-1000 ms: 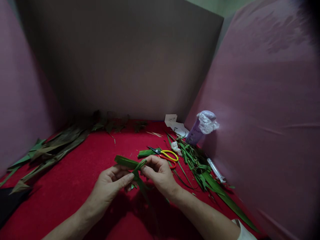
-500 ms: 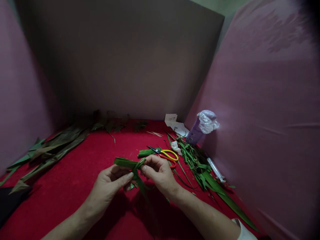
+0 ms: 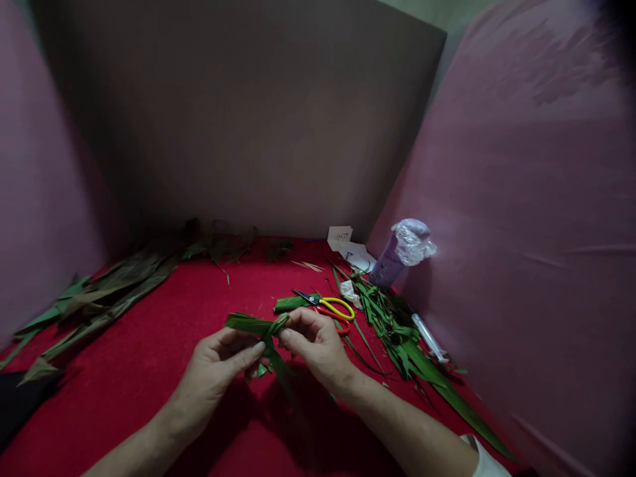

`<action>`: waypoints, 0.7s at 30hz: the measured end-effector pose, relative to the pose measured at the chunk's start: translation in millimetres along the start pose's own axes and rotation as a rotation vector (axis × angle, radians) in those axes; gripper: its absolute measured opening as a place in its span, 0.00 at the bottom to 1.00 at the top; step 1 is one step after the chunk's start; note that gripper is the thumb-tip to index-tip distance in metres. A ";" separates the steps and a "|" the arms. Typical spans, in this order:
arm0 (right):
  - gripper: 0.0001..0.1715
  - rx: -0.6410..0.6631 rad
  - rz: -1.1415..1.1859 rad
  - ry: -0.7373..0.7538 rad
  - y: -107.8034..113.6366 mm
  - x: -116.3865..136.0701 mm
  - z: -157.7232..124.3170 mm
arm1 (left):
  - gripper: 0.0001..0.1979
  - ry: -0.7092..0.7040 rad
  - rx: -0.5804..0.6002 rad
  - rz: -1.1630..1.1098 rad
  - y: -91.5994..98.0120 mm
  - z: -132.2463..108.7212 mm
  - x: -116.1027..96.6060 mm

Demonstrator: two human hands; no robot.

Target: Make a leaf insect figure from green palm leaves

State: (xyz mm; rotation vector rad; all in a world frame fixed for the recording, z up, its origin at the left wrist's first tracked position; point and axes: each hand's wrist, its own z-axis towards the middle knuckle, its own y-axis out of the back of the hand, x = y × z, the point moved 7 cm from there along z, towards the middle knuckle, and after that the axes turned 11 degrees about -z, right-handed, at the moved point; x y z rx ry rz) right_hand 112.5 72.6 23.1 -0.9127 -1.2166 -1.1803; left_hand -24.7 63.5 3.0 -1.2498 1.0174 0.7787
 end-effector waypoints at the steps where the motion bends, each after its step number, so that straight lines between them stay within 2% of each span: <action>1: 0.05 0.003 0.021 -0.015 0.4 -0.3 0.5 | 0.08 0.001 0.005 -0.003 -0.3 0.3 -0.2; 6: 0.06 0.105 0.241 -0.196 2.1 -13.1 3.6 | 0.11 0.076 0.035 -0.045 -0.4 -0.5 4.0; 10: 0.13 0.265 0.426 -0.307 -2.4 -20.1 2.5 | 0.22 0.134 0.078 -0.084 -5.2 -3.4 3.0; 13: 0.12 0.386 0.482 -0.352 -10.1 -20.6 -1.8 | 0.29 0.148 0.115 -0.092 -8.3 -5.5 0.6; 18: 0.09 0.415 0.488 -0.416 -17.3 -25.7 -6.5 | 0.11 0.068 0.144 -0.003 -3.6 -5.6 1.1; 21: 0.08 0.384 0.390 -0.387 -16.2 -24.9 -5.5 | 0.06 0.051 0.161 0.018 -2.8 -4.7 3.9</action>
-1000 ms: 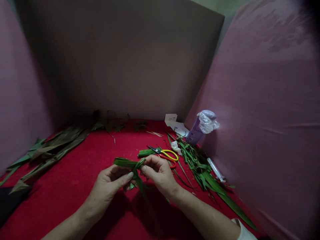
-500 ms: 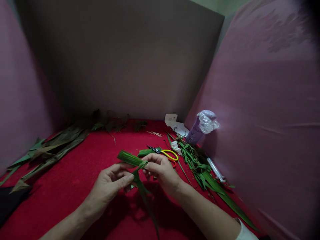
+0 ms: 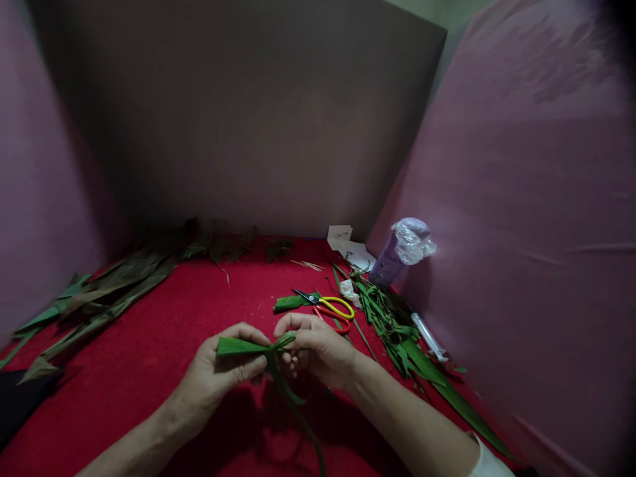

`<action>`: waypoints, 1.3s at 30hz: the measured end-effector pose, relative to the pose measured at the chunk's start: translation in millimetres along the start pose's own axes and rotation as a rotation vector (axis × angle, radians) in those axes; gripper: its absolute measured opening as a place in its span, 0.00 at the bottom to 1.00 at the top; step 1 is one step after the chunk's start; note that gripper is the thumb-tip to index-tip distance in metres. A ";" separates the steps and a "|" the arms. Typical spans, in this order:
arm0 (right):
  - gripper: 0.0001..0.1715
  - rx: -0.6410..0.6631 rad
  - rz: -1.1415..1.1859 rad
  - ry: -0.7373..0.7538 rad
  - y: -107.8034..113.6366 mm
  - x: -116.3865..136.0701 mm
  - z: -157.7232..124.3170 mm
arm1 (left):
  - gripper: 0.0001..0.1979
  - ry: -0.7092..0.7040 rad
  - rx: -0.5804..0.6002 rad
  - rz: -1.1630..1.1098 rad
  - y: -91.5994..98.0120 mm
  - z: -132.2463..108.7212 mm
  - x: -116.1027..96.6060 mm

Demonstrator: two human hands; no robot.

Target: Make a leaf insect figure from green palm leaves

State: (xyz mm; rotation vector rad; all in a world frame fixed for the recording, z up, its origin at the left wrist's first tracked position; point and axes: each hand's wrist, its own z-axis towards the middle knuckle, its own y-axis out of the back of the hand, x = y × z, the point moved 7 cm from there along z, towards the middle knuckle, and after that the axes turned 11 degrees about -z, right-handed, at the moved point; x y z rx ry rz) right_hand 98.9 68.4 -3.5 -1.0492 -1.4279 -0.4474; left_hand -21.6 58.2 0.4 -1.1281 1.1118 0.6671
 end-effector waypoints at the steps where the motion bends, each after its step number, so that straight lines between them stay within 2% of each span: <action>1: 0.06 -0.021 -0.059 0.025 0.5 2.9 -0.5 | 0.05 -0.001 0.001 -0.010 -0.2 0.5 0.1; 5: 0.07 -0.086 -0.372 0.202 -2.2 22.4 -6.8 | 0.02 -0.027 -0.029 -0.113 -1.1 1.8 -5.9; 9: 0.07 -0.235 -0.810 0.411 -7.3 40.4 -17.4 | 0.03 -0.045 -0.047 -0.204 -4.6 1.2 -12.3; 11: 0.07 -0.289 -0.900 0.486 -10.0 44.4 -21.3 | 0.02 -0.049 -0.045 -0.212 -6.5 0.7 -13.1; 13: 0.07 -0.322 -0.893 0.506 -9.6 44.9 -22.5 | 0.04 -0.040 -0.055 -0.199 -6.4 0.6 -11.2; 17: 0.05 -0.351 -0.775 0.443 -3.0 41.0 -19.9 | 0.11 0.003 -0.107 -0.167 -0.7 1.2 -3.1; 21: 0.05 -0.312 -0.677 0.412 -1.0 37.9 -17.0 | 0.09 0.014 -0.101 -0.138 0.3 1.5 -0.4; 28: 0.06 -0.312 -0.715 0.395 0.3 38.5 -17.0 | 0.04 0.023 -0.104 -0.104 -3.1 0.0 -1.9; 35: 0.03 -0.322 -0.621 0.381 3.1 32.0 -12.1 | 0.18 0.139 -0.150 -0.318 -3.3 0.2 8.9; 39: 0.04 -0.313 -0.610 0.404 4.1 27.5 -9.8 | 0.15 0.158 -0.123 -0.388 -7.2 1.1 12.9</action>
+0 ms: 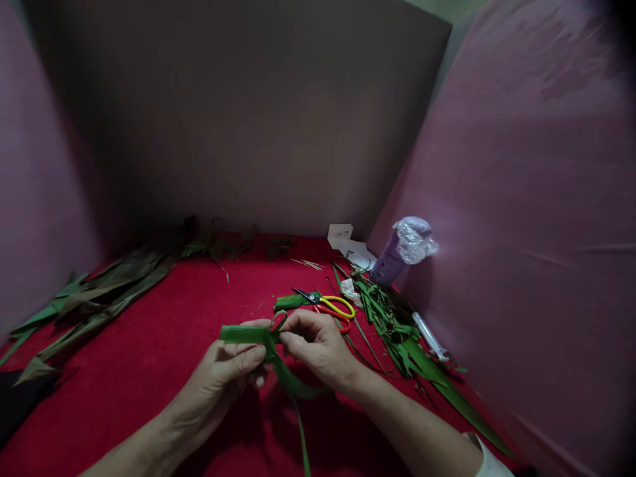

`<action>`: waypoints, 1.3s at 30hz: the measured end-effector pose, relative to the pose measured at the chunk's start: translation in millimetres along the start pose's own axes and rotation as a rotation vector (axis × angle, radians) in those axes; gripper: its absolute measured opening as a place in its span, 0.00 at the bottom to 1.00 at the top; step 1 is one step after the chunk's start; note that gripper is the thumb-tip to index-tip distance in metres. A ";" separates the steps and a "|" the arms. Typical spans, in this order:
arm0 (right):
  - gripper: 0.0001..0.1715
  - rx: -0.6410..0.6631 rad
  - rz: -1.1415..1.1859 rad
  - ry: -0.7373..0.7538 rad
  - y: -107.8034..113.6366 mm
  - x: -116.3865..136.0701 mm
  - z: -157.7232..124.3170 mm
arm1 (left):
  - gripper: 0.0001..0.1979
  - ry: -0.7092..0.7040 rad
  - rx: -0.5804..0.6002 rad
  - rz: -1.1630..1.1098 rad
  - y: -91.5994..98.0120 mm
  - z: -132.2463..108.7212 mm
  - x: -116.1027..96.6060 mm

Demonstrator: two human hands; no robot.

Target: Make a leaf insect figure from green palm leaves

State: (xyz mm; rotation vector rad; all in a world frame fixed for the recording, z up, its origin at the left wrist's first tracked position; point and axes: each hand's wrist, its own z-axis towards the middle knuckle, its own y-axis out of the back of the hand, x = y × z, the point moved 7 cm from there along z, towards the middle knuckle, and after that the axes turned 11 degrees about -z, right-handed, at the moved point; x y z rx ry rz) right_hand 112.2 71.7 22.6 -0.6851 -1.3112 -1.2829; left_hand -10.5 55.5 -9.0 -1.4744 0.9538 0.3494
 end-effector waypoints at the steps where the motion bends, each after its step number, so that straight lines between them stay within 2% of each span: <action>1: 0.04 -0.001 -0.014 0.013 -0.2 0.1 -0.2 | 0.13 0.002 0.006 0.006 -0.7 -0.1 0.6; 6: 0.05 -0.015 -0.081 0.022 1.4 2.8 -1.5 | 0.02 -0.051 0.043 0.103 -4.4 -2.3 -2.7; 14: 0.04 -0.012 -0.092 0.037 1.8 6.8 -2.3 | 0.03 -0.080 0.061 0.180 -4.2 -1.3 -4.9; 29: 0.04 -0.050 -0.118 0.045 3.4 8.7 -3.5 | 0.03 -0.102 -0.012 0.161 1.7 -1.9 -5.3; 39: 0.05 -0.064 -0.276 0.042 3.0 14.9 -7.8 | 0.04 -0.225 -0.031 0.281 -1.5 -4.3 -13.6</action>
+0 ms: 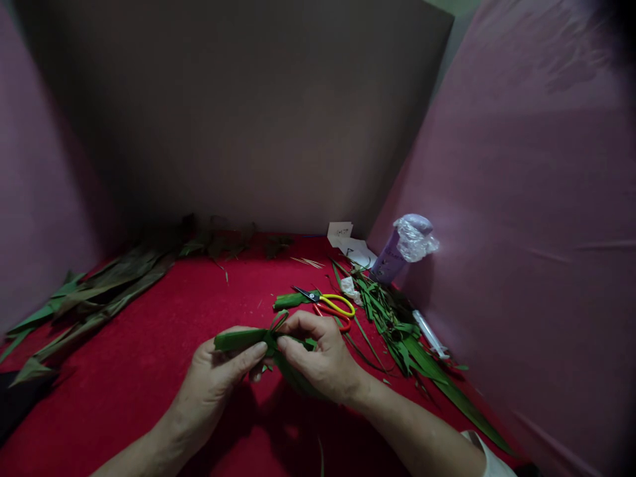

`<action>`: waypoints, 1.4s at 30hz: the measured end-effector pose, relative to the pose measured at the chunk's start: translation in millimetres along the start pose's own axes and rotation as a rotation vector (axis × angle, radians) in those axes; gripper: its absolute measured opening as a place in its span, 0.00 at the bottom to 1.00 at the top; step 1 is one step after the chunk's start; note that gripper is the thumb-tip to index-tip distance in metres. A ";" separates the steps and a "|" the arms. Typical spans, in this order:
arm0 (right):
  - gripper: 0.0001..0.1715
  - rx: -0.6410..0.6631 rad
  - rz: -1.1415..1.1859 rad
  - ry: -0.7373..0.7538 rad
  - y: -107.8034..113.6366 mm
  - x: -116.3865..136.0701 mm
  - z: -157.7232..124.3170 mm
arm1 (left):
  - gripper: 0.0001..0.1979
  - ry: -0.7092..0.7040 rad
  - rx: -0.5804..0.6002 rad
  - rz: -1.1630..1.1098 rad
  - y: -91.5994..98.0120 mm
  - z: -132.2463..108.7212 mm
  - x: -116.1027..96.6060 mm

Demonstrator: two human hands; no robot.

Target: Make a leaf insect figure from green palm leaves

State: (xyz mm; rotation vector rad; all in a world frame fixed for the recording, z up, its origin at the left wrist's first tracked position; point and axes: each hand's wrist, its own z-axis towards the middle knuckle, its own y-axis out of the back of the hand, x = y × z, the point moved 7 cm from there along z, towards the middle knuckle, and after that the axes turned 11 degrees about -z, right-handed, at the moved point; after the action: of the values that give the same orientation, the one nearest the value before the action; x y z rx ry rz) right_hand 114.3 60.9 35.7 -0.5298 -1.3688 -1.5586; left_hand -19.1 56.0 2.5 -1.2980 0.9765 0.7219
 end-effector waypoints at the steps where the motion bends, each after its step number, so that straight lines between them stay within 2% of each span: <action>1: 0.05 -0.008 -0.011 0.006 0.2 1.2 -0.3 | 0.05 -0.019 -0.003 0.027 0.4 -0.1 -1.2; 9: 0.06 -0.081 -0.094 0.098 4.3 16.8 -3.3 | 0.06 -0.113 -0.067 0.145 7.4 -5.6 -5.6; 18: 0.06 -0.164 -0.206 0.059 3.7 16.8 -9.4 | 0.08 -0.148 -0.149 0.198 11.2 -7.1 -7.2; 25: 0.06 -0.159 -0.069 -0.012 -5.4 20.1 -15.5 | 0.09 -0.252 -0.185 0.236 6.1 -12.9 -18.4; 29: 0.06 -0.154 -0.019 -0.032 -8.1 18.2 -16.1 | 0.09 -0.225 -0.182 0.209 7.3 -11.7 -17.2; 33: 0.05 -0.173 -0.083 -0.036 -6.3 13.9 -14.6 | 0.08 -0.175 -0.183 0.177 10.6 -8.6 -12.3; 42: 0.06 -0.207 -0.119 -0.009 -1.7 13.6 -14.0 | 0.08 -0.195 -0.220 0.154 11.9 -9.0 -11.5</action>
State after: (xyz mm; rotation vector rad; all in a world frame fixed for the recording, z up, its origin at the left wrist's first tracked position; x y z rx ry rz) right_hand 110.4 42.8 42.0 -0.5897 -1.2717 -1.8096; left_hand -36.2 50.1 7.6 -1.3220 0.8626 1.0791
